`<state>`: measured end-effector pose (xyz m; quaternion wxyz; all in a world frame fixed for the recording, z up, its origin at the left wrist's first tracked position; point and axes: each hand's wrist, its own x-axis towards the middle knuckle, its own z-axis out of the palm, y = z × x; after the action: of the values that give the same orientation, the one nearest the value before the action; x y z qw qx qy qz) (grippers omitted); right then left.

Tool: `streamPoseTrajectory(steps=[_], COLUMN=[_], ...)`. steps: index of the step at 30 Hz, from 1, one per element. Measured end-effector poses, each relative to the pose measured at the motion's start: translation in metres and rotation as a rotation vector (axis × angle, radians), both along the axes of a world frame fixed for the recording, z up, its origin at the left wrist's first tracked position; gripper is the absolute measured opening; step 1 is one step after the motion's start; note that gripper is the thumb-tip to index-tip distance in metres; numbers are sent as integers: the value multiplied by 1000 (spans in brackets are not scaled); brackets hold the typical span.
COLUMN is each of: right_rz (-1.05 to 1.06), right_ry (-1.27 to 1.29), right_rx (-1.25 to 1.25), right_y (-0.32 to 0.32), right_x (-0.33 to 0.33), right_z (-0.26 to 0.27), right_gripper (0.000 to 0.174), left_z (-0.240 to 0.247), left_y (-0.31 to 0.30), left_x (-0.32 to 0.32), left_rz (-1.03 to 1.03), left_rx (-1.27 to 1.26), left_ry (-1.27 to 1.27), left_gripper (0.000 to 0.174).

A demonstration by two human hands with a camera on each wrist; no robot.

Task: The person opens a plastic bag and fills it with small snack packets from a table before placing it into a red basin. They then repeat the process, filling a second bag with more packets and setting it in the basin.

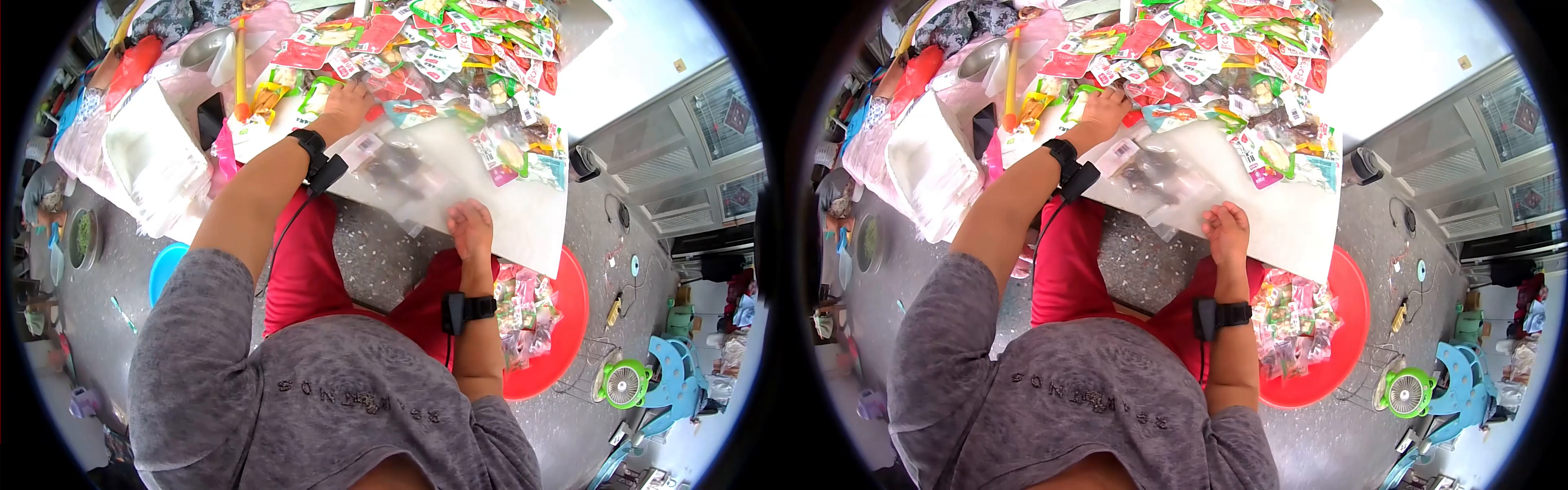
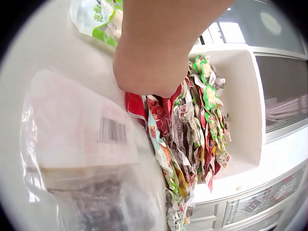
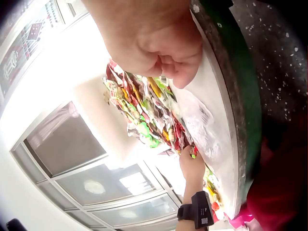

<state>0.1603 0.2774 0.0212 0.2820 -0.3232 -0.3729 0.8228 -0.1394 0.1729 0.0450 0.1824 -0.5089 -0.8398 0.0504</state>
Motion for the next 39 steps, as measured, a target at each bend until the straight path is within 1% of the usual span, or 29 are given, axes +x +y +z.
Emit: streamPoseTrajectory(steps=[3, 7, 10, 13, 14, 17, 18, 21, 24, 27, 30, 33, 36, 39], right_rz=[9, 3, 4, 9, 4, -1, -1, -9, -14, 2, 20, 11, 21, 10], right_ry=[21, -4, -12, -15, -18, -17, -18, -27, -26, -4, -8, -42, -16, -32], right_rx=[-1, -2, 2, 6, 2, 4, 8, -2, -8, 12, 17, 24, 24, 21], right_y=[1, 0, -2, 1, 0, -1, -1, -1, -1, -1, 2, 1, 1, 0], right_x=[0, 0, 0, 1, 1, -1, -1, 0, -1, 0, 0, -1, -1, -1], right_z=[-3, 1, -1, -1, 0, 2, 1, 1, 2, 1, -2, 1, 1, 2], right_gripper=[12, 12, 13, 13, 13, 13, 13, 12, 12, 12, 11, 11, 11, 12], left_z=[3, -7, -6, -3, -5, 0, 6, 2, 11, 5, 8, 5, -1, 11], left_y=[3, -1, -6, -10, -11, -23, -29, -49, -68, -82, -87, -85, -80, -78], left_x=[0, -10, -13, -11, -15, -33, -42, -75, -90, -99, -102, -90, -83, -73], left_rz=[11, -114, -163, -108, -108, 77, 229, 415, 557, 513, 551, 447, 367, 341], left_rx=[-62, 44, 63, 126, 212, 514, 461, 522, 462, 356, 51, 124, 61, 7], left_ry=[-84, -31, -71, -104, -119, -194, -295, -231, -283, -336, -557, -316, -319, -314], left_gripper=[27, 20, 16, 13, 12, 13, 17, 21, 31, 42, 50, 56, 60, 63])
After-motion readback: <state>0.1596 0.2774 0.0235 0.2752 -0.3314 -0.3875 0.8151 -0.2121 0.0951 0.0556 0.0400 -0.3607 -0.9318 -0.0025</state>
